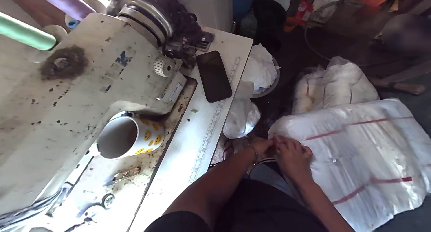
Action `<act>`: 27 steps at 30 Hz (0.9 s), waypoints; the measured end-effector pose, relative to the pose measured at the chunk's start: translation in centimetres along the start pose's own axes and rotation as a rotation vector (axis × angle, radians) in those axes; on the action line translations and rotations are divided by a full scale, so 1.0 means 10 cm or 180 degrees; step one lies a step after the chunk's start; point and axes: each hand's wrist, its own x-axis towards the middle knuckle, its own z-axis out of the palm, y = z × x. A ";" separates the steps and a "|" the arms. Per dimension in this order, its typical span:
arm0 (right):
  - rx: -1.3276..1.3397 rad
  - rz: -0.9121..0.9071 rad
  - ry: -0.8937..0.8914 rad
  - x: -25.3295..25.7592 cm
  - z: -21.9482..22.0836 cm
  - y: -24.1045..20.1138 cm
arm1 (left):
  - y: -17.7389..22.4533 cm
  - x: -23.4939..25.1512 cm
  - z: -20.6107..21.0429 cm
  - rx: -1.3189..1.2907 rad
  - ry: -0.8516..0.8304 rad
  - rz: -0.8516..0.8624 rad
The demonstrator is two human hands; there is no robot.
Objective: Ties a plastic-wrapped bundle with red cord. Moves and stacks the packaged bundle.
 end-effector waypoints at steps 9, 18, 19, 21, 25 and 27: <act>-0.0123 -0.0105 0.0697 0.00 0.21 0.04 | 0.08 -0.13 -0.05 -0.0726 -0.0097 -0.0125; 0.0911 0.0030 0.0212 0.01 -0.02 0.10 | 0.22 -0.12 -0.17 -0.0689 0.0111 -0.0215; 0.0965 0.0068 0.0116 0.02 -0.05 0.09 | 0.18 -0.09 -0.13 -0.0634 -0.0056 -0.0215; 0.0960 0.0149 -0.0120 0.05 -0.13 0.04 | 0.13 -0.08 -0.02 -0.0660 -0.0220 -0.0277; 0.0156 0.0475 -0.1398 0.16 -0.39 -0.17 | 0.12 -0.05 0.09 -0.0359 -0.0101 -0.0240; -0.0130 0.0784 -0.2038 0.21 -0.50 -0.34 | 0.12 -0.03 0.07 -0.0223 -0.0080 -0.0209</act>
